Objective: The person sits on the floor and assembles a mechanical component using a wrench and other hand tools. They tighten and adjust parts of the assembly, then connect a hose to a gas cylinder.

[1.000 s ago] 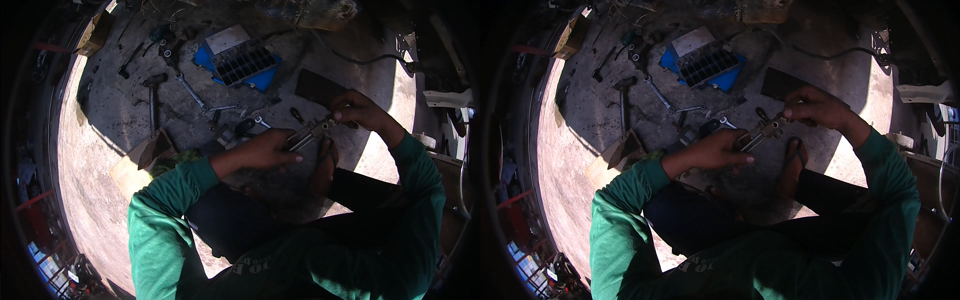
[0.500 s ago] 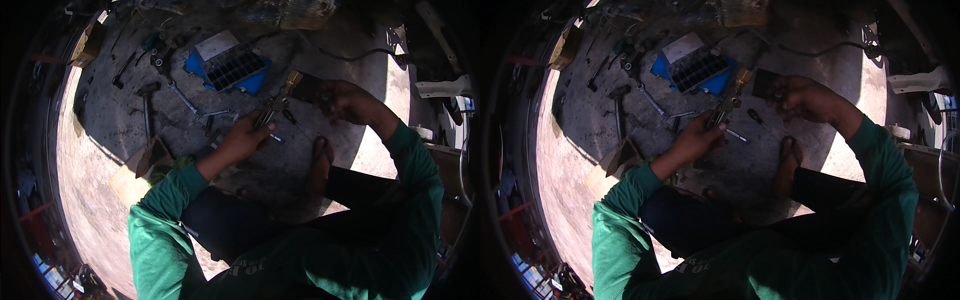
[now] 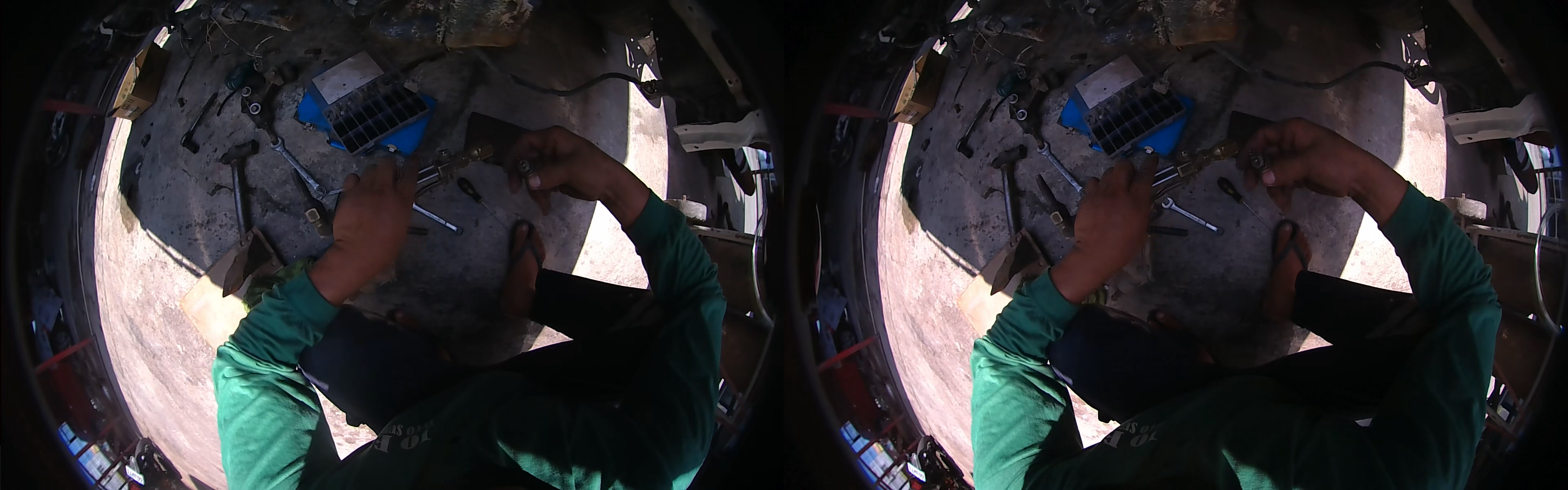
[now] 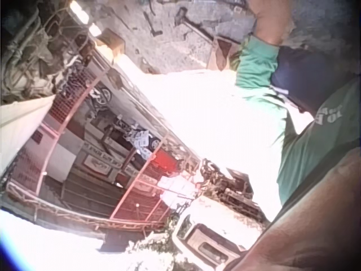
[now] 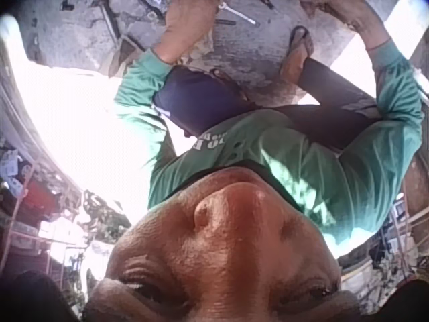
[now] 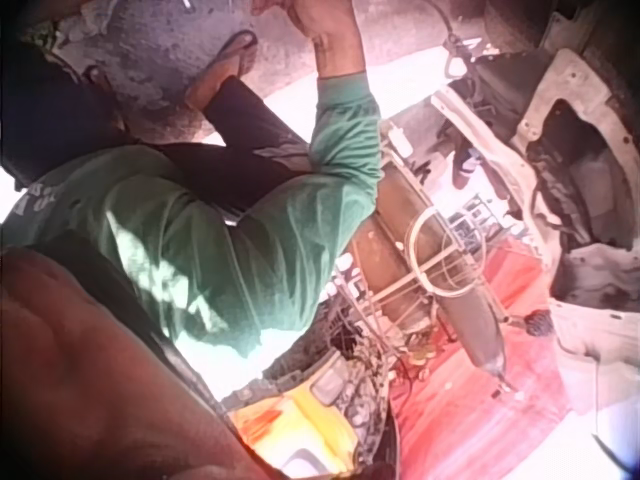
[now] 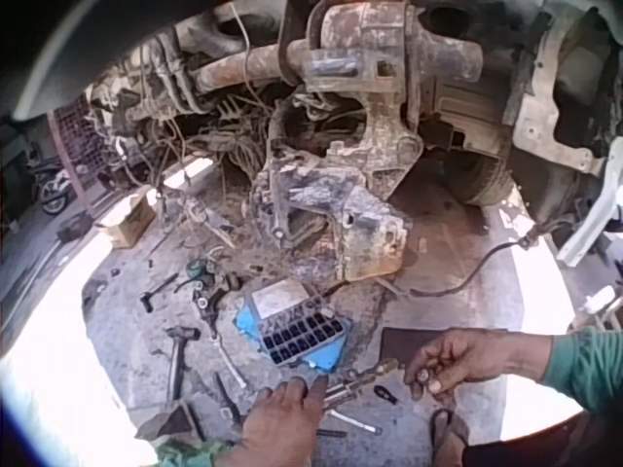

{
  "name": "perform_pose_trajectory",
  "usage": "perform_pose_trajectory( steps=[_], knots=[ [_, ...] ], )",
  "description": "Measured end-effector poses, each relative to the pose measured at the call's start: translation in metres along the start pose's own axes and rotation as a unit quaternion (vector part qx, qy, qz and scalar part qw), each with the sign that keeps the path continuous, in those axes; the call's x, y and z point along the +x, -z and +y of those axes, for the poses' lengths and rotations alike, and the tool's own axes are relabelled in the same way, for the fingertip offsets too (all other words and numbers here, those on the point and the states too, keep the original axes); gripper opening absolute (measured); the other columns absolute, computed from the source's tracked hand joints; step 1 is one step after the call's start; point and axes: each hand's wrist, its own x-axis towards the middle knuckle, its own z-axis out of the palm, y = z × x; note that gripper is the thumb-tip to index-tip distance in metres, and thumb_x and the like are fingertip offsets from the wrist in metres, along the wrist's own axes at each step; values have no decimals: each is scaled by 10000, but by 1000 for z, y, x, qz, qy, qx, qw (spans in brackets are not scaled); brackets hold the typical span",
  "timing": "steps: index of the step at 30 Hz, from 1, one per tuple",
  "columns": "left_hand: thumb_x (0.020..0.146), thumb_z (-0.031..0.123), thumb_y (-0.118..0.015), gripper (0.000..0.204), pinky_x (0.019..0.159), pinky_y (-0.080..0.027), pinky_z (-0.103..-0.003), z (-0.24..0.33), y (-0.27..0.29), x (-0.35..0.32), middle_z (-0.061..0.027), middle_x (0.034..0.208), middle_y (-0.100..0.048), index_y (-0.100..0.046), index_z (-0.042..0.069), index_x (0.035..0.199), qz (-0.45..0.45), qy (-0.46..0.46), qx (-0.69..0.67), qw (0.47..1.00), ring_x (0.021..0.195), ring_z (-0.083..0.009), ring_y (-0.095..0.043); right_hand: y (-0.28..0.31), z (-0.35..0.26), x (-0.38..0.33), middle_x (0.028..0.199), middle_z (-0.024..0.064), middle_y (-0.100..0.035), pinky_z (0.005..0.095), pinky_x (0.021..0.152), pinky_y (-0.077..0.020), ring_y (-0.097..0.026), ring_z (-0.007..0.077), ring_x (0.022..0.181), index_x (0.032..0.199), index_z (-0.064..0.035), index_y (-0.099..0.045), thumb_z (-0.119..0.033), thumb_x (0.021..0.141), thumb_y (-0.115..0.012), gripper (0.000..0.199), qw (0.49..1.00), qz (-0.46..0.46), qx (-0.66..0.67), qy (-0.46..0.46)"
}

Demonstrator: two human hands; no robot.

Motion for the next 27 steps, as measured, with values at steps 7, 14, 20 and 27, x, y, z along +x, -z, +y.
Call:
perform_pose_trajectory(
  steps=[7,14,20,27],
  knots=[
    [808,82,-694,361,819,-531,-495,-3,-27,-10,-206,1093,-598,-615,2,1151,-137,8,-98,986,980,-391,-652,-11,-11,3,1068,161,-696,348,698,-603,-713,239,794,1212,53,-549,-14,848,-667,388,999,-11,-19,40],
    [884,255,-635,306,793,-537,-490,6,-85,29,-232,1007,-683,-658,3,1056,-444,-120,-195,866,932,-393,-683,-23,-21,8,1108,201,-693,374,720,-616,-727,263,834,1246,61,-529,-102,944,-648,363,1000,14,17,12],
    [813,130,-581,236,699,-530,-490,36,-160,50,-212,861,-710,-738,-33,878,-461,-223,-199,836,772,-371,-683,-20,-11,20,1029,181,-680,375,738,-614,-727,253,830,1248,59,-540,-124,966,-640,351,995,17,95,35],
    [851,185,-620,273,771,-539,-491,45,-179,58,-213,969,-717,-742,5,1016,-512,-215,-106,825,884,-369,-699,-20,-7,24,1024,176,-685,365,790,-611,-725,248,884,1219,61,-551,31,858,-710,395,993,81,53,65]
  ],
)
